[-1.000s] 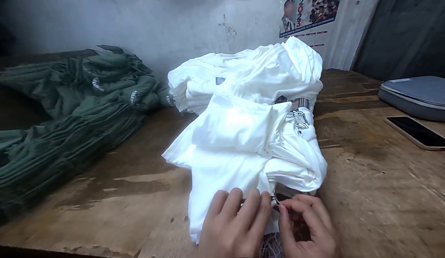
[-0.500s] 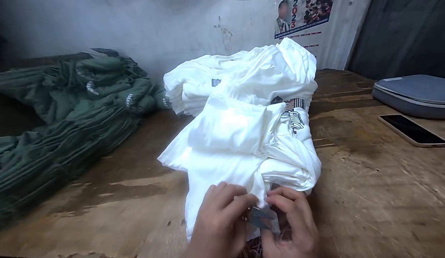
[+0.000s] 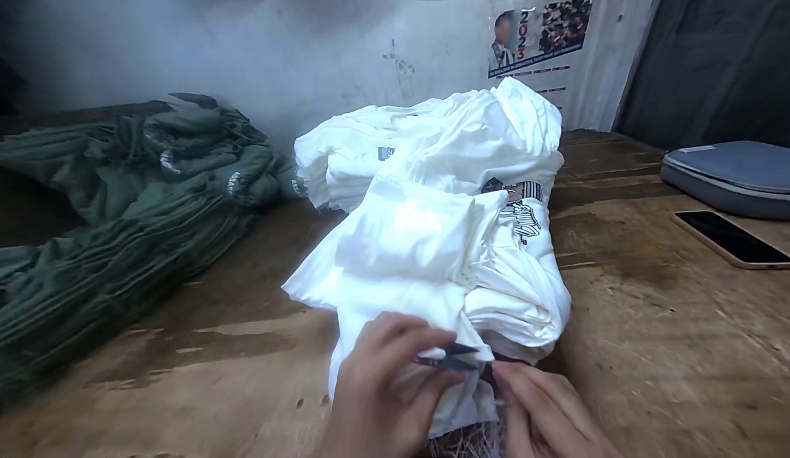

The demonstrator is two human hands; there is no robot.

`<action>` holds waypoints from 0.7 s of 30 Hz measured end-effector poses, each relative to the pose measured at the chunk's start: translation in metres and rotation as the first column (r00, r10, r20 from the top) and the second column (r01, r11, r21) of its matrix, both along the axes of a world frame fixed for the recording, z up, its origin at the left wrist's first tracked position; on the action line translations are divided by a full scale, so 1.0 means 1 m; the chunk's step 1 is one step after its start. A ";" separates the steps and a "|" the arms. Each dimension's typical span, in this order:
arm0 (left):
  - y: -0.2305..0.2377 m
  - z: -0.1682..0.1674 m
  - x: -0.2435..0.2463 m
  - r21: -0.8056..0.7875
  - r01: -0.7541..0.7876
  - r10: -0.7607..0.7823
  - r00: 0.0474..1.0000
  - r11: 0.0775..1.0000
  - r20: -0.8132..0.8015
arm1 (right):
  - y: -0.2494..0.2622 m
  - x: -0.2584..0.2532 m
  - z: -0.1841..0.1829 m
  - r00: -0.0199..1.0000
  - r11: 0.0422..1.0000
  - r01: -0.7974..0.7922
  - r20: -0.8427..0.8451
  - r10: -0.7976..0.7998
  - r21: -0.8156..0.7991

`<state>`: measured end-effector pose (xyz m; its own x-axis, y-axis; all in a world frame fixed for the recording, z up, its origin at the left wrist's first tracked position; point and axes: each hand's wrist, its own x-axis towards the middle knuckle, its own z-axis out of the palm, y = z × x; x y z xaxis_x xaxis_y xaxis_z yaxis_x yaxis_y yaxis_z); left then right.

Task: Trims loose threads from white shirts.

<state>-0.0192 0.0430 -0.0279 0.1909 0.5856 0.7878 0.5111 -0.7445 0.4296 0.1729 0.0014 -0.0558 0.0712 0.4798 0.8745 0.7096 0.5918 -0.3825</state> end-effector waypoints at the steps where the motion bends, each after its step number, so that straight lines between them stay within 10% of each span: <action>1: -0.007 -0.001 0.003 0.141 -0.057 0.069 0.995 0.988 -0.076 | -0.005 0.000 0.001 1.000 1.000 -0.007 0.003 0.007 -0.010; 8: -0.008 -0.011 0.014 0.594 -0.138 0.356 0.895 0.793 -0.268 | -0.009 -0.016 -0.003 0.955 0.986 -0.163 -0.256 0.149 -0.033; 13: -0.017 -0.015 0.006 0.450 -0.250 0.337 0.933 0.858 -0.125 | -0.013 0.000 0.015 0.986 0.934 0.157 0.113 -0.126 -0.322; 21: -0.021 0.025 -0.063 -0.138 -0.427 0.407 0.901 0.894 -0.153 | 0.031 -0.023 0.037 0.996 0.991 0.076 0.054 -0.071 -0.111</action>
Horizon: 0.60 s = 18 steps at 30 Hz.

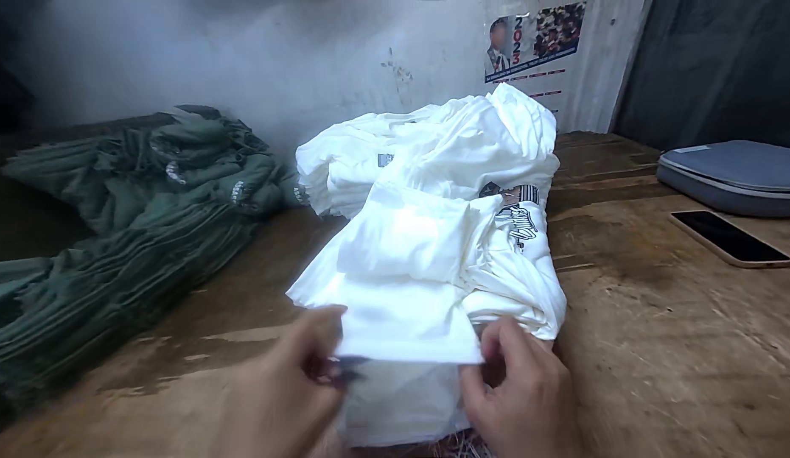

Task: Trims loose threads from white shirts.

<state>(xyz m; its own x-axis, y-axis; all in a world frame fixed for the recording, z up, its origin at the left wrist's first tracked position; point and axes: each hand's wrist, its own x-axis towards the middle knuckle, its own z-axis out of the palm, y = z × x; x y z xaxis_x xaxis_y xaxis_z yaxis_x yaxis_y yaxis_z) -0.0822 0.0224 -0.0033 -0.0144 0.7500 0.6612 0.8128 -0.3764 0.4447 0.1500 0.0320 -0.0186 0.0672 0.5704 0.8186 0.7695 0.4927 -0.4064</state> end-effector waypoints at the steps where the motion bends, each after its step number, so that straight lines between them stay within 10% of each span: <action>1: 0.005 0.013 -0.018 -0.037 0.082 -0.075 0.982 0.996 0.173 | 0.002 -0.002 0.007 0.979 0.984 -0.164 -0.130 0.155 -0.065; 4: 0.023 0.040 -0.034 0.135 0.329 -0.352 0.798 0.935 0.489 | 0.008 -0.001 0.022 0.764 0.782 -0.623 -0.247 0.596 -0.039; 9: 0.022 -0.001 -0.022 0.065 0.447 -0.451 0.884 0.892 0.120 | -0.028 0.004 -0.005 0.874 0.907 -0.277 0.307 0.375 -0.318; 14: 0.014 -0.064 -0.020 -0.092 0.596 -0.601 0.799 0.798 -0.037 | -0.072 0.034 -0.027 0.863 0.743 -0.348 0.115 0.493 -0.572; 18: 0.009 -0.056 -0.019 0.023 0.590 -0.590 0.806 0.807 0.040 | -0.075 0.009 0.002 0.976 0.905 -0.085 0.146 0.159 -0.418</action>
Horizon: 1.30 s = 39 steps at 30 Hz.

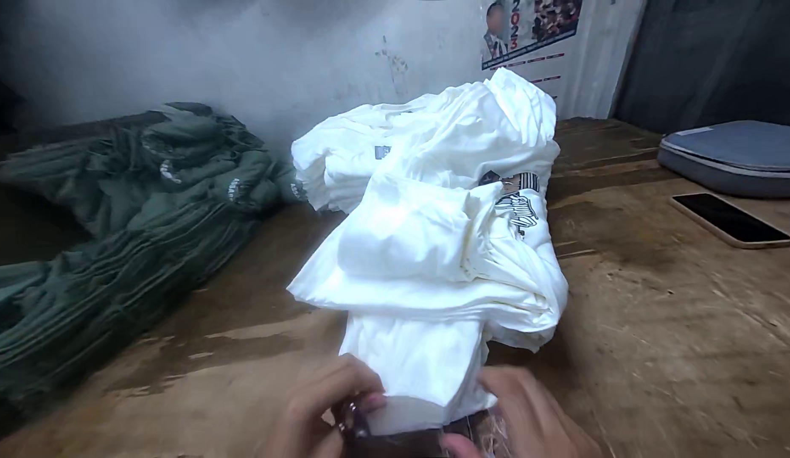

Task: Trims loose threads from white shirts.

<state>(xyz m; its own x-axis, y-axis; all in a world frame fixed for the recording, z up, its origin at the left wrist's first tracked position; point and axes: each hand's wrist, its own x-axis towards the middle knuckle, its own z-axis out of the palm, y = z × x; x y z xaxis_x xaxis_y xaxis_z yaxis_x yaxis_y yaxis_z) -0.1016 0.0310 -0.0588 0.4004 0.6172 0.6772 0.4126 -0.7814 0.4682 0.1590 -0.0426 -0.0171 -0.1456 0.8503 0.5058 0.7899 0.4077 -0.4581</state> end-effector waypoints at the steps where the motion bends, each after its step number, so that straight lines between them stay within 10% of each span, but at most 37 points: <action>1: -0.006 0.009 0.004 0.007 -0.007 0.007 1.000 1.000 0.023 | 0.011 -0.014 -0.001 0.998 0.990 0.056 -0.029 -0.053 0.129; 6: -0.030 0.027 -0.001 0.020 -0.061 0.061 0.998 0.998 0.007 | 0.069 -0.026 -0.019 0.948 0.861 0.317 -0.102 -0.302 0.399; 10: -0.031 0.003 -0.020 -0.069 -0.066 0.057 0.991 0.995 -0.124 | 0.024 0.017 -0.041 0.990 0.923 0.002 -0.134 0.054 0.386; 16: -0.017 -0.009 -0.004 -0.086 -0.145 0.127 0.974 0.986 -0.187 | -0.003 0.036 -0.046 0.985 0.999 -0.031 -0.169 0.037 0.039; 24: -0.033 0.025 0.082 0.332 -0.255 0.332 0.922 0.908 -0.201 | 0.016 0.035 -0.040 0.905 0.980 -0.073 -0.425 -0.013 -0.185; 32: -0.034 0.036 0.116 0.544 -0.170 0.430 0.811 0.822 -0.396 | 0.013 0.033 -0.049 0.872 0.993 0.047 -0.489 0.015 0.113; 39: -0.019 0.019 0.091 0.080 -0.131 0.147 0.962 0.988 -0.231 | 0.014 0.021 -0.047 0.905 0.998 0.018 -0.425 0.006 0.052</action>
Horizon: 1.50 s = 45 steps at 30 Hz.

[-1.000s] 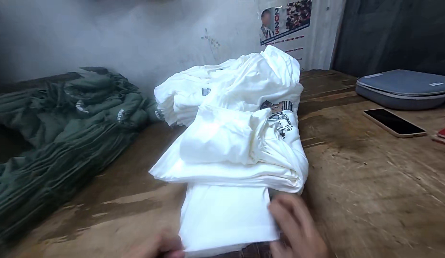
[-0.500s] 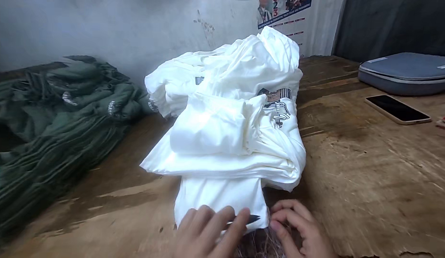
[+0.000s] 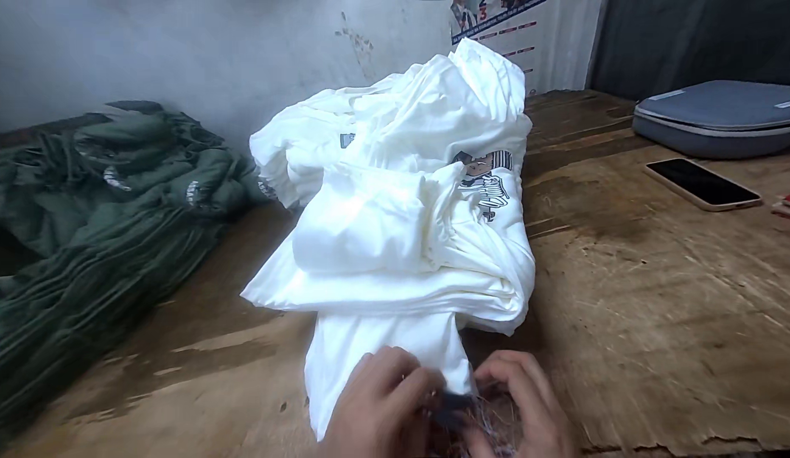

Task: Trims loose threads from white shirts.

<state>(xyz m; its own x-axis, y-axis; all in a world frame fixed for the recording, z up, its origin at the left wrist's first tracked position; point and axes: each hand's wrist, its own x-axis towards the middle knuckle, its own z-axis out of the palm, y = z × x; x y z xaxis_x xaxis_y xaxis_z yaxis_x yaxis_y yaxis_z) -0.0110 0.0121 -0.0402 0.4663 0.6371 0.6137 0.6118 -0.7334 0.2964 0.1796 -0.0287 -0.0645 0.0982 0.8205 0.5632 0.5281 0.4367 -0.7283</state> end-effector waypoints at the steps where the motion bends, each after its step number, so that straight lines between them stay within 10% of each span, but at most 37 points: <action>1: 0.005 -0.003 -0.003 -0.055 0.043 -0.039 0.996 0.998 0.079 | 0.006 -0.006 -0.002 0.997 0.999 -0.014 -0.069 0.018 0.052; 7: 0.034 -0.004 -0.009 -0.249 0.199 -0.066 0.886 0.948 0.458 | 0.053 -0.029 0.003 0.795 0.956 -0.186 -0.537 0.282 0.227; 14: 0.029 -0.002 -0.009 -0.351 0.256 -0.028 0.840 0.901 0.542 | 0.021 -0.016 -0.011 0.997 0.933 0.065 -0.049 -0.051 0.355; 19: 0.010 -0.001 -0.009 0.091 0.043 -0.064 0.968 0.995 0.243 | -0.008 0.000 -0.014 0.996 0.948 0.084 0.010 -0.091 0.307; 23: -0.001 0.002 0.006 0.456 -0.009 0.038 0.998 0.890 -0.054 | -0.009 -0.009 -0.018 0.998 0.940 0.064 -0.028 -0.058 0.334; 32: 0.000 0.000 0.005 0.626 0.045 0.132 0.963 0.779 -0.234 | -0.006 -0.015 -0.014 0.847 0.976 -0.113 -0.496 0.192 0.186; 38: 0.032 0.004 0.004 0.278 -0.016 0.028 0.999 0.961 -0.038 | -0.005 -0.001 -0.002 0.989 0.990 0.109 0.113 -0.100 -0.084; 41: 0.057 0.013 -0.023 0.038 0.176 -0.179 0.975 0.984 0.133 | 0.006 -0.015 0.002 0.959 0.993 -0.031 0.275 0.062 -0.114; 45: 0.084 0.025 -0.052 0.136 0.054 -0.085 0.970 0.989 0.229 | -0.003 -0.001 0.027 0.870 0.983 -0.049 0.476 0.130 -0.179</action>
<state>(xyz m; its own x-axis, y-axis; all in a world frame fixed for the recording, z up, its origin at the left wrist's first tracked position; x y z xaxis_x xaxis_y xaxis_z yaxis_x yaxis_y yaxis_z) -0.0633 0.0957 -0.0149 0.3404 0.5176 0.7850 0.4827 -0.8126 0.3265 0.1789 -0.0319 -0.0372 -0.2310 0.8936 0.3849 0.7955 0.4012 -0.4541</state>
